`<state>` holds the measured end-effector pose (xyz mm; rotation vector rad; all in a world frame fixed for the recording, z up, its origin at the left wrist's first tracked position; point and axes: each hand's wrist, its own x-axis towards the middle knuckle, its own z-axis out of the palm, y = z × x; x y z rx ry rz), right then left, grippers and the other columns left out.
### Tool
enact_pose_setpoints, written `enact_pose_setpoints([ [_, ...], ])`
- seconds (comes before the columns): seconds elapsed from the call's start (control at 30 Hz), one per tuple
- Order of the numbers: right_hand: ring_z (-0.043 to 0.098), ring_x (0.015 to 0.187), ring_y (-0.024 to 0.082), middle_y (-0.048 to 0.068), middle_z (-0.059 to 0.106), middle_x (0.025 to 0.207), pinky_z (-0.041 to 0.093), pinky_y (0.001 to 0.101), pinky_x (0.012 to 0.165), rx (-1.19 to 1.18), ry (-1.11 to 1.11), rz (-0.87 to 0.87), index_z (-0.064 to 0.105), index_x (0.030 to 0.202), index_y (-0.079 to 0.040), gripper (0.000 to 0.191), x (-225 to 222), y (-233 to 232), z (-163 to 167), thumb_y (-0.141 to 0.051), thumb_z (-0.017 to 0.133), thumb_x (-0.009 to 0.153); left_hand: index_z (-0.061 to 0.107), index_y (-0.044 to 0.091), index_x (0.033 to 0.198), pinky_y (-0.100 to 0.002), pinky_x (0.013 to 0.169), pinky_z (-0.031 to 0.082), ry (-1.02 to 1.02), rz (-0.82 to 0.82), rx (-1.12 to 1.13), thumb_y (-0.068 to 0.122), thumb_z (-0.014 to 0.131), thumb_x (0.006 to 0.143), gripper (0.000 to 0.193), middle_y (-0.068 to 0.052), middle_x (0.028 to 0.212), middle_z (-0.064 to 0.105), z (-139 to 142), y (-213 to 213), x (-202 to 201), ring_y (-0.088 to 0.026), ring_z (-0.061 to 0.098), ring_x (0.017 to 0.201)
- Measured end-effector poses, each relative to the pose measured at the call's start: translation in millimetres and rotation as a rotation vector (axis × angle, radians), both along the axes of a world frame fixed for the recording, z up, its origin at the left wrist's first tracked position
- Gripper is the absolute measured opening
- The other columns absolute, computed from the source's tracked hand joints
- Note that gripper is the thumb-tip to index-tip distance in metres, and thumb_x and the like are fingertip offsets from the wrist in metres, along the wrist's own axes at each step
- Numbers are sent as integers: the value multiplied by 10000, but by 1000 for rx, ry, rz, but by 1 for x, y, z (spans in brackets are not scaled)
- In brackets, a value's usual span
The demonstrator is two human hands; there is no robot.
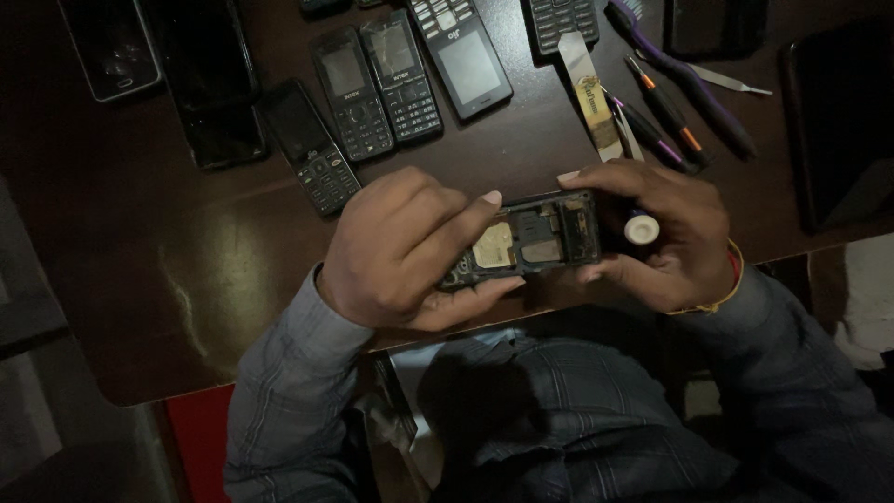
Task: The person sits at a workbench covered with mobile phones and repair tools, holding an opened phone and working on its internal components by hand. They use a screwdriver on the phone, reposition it, and pick up a small bottle, applying something to the phone's internals while continuing to work on it.
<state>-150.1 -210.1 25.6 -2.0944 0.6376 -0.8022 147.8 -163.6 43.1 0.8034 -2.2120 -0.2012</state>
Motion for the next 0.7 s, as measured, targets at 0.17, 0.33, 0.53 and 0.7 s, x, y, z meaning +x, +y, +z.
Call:
enact_pose_setpoints([
  [0.17, 745, 988, 217, 154, 728, 1129, 600, 311, 805, -3, -5, 21, 610, 1323, 13, 694, 1, -5, -2, -301, 884, 768, 687, -59, 1185, -368, 632, 461, 13, 27, -26, 347, 880, 951, 507, -111, 941, 619, -4, 2, -1, -214, 598, 760],
  [0.33, 723, 900, 171, 141, 728, 1058, 557, 260, 697, -22, -41, 32, 605, 1335, 7, 678, 3, -5, 0, -274, 885, 785, 684, -58, 1184, -362, 610, 449, 17, 39, -40, 340, 880, 940, 506, -119, 949, 621, -7, 2, -1, -202, 587, 739],
  [0.53, 696, 827, 144, 102, 722, 967, 520, 259, 643, -19, -20, 19, 608, 1334, -2, 648, 5, -6, 2, -230, 885, 794, 682, -61, 1195, -356, 615, 451, 23, 24, -50, 317, 878, 960, 486, -117, 964, 616, -9, 1, -1, -195, 584, 745],
  [0.7, 678, 811, 159, 94, 711, 938, 504, 291, 661, -28, 34, -22, 617, 1338, -8, 639, 5, -3, 3, -237, 870, 798, 693, -50, 1199, -361, 633, 455, 1, 44, -46, 323, 882, 955, 485, -106, 964, 611, -6, 3, -1, -198, 583, 754],
])
